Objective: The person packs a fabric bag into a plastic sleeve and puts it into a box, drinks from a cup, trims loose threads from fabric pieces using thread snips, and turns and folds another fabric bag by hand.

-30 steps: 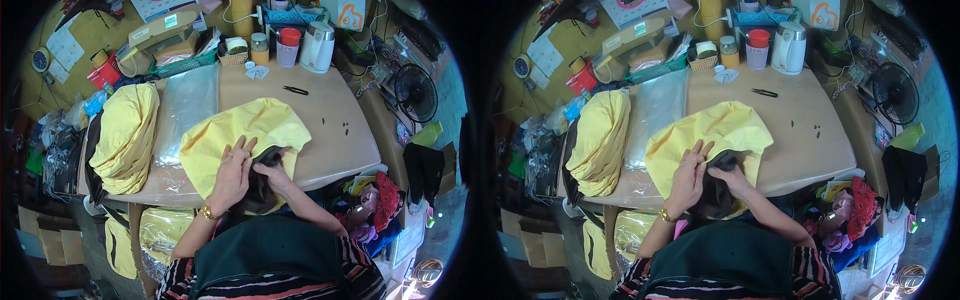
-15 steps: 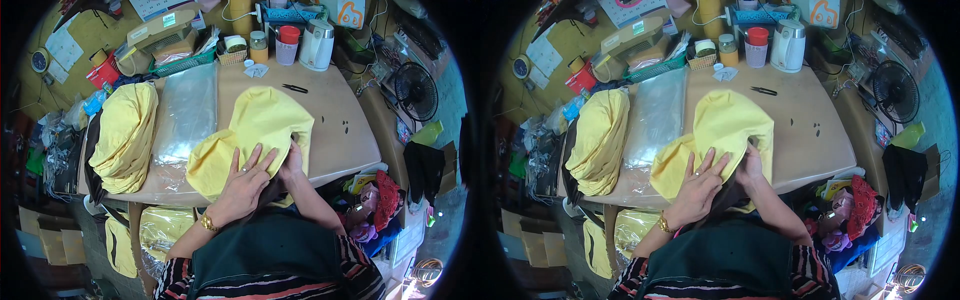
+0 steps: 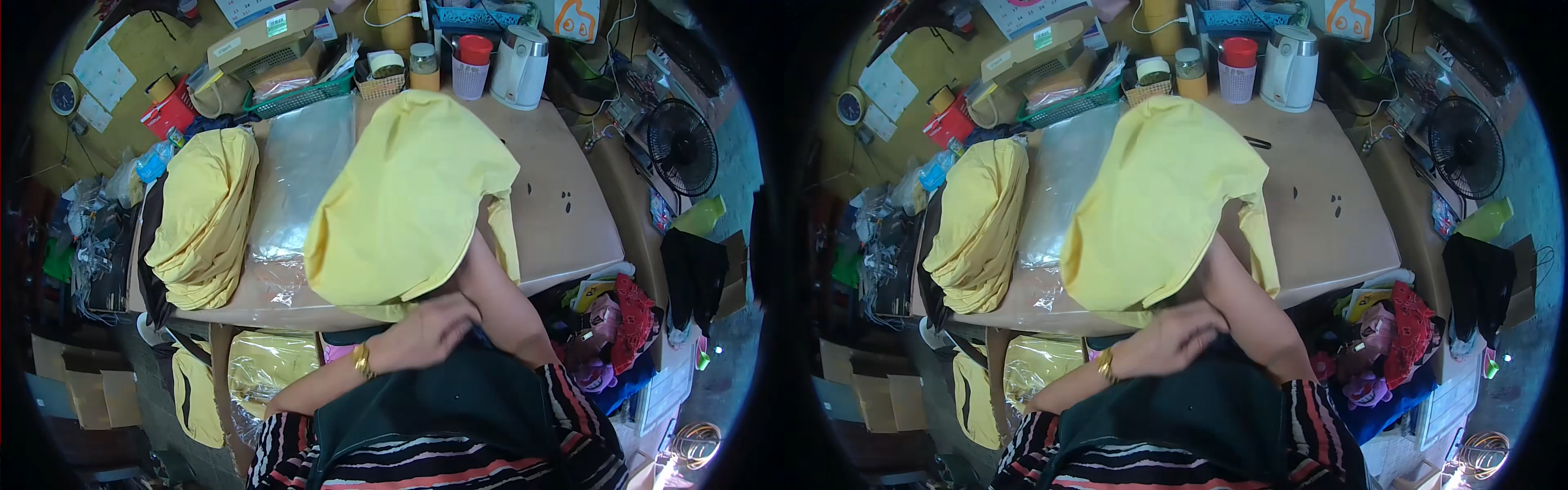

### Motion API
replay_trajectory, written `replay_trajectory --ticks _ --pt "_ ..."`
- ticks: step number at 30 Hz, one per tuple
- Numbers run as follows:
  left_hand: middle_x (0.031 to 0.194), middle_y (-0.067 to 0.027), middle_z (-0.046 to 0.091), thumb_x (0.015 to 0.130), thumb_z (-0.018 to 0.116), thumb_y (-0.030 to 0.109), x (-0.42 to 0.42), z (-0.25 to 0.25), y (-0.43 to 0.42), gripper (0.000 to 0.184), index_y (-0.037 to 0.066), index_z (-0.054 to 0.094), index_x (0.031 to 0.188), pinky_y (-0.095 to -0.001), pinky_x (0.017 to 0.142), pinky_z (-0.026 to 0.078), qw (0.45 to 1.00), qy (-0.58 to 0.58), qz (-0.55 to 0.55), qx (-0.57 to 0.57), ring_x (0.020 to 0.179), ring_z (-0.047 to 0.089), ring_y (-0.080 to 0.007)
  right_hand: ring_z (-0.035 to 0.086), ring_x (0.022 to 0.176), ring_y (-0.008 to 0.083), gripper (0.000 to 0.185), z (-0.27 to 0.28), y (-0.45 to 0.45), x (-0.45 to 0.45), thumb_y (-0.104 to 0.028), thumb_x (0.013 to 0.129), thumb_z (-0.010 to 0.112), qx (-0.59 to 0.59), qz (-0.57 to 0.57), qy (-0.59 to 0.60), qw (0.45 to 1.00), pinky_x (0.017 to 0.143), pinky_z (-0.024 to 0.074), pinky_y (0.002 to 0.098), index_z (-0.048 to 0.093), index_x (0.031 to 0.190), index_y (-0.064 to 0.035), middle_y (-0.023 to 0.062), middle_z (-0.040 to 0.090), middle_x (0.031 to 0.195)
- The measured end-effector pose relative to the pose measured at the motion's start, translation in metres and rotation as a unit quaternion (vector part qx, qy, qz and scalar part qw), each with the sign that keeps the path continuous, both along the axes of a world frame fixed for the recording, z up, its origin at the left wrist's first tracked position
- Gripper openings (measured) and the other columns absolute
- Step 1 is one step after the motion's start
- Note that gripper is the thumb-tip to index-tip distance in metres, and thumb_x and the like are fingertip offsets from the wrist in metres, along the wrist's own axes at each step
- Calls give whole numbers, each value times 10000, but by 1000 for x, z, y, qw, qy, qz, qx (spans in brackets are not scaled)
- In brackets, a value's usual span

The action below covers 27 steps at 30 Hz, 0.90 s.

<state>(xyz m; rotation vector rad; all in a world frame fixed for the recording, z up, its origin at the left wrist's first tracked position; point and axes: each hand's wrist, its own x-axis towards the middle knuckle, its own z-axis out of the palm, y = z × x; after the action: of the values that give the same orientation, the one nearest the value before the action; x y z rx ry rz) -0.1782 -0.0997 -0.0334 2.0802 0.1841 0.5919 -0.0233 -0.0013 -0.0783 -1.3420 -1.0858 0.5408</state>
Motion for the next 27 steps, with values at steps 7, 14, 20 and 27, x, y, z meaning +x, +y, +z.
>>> replay_trajectory --ticks 7,14,20,27 --pt "1084 -253 608 826 604 173 -42 -12 80 388 -14 584 1165 -570 881 399 809 53 481 335 1043 551 -444 471 1279 348 512 -13 -13 38 -306 903 575 17 -75 -427 901 1091 360 455 502 1359 -87 149 561 1334" --pt "1138 -254 603 922 583 266 -53 29 74 328 -24 615 1072 -509 881 429 803 51 469 363 1019 568 -444 438 1296 340 444 -16 -35 20 -285 893 620 45 -114 -399 909 1106 325 421 562 1271 -61 190 524 1328" --pt "952 -290 616 952 542 197 -39 0 89 324 -88 531 1107 -452 768 495 882 118 455 28 905 609 -431 647 986 390 387 51 -42 13 -367 888 615 -330 132 -491 795 874 497 464 703 946 5 233 686 942" --pt "961 -310 647 912 556 216 -22 4 117 426 -48 535 1246 -481 835 504 842 362 388 99 881 640 -443 667 888 366 382 12 -66 -35 -364 887 598 -299 224 -531 761 830 516 453 713 800 -11 189 680 754"
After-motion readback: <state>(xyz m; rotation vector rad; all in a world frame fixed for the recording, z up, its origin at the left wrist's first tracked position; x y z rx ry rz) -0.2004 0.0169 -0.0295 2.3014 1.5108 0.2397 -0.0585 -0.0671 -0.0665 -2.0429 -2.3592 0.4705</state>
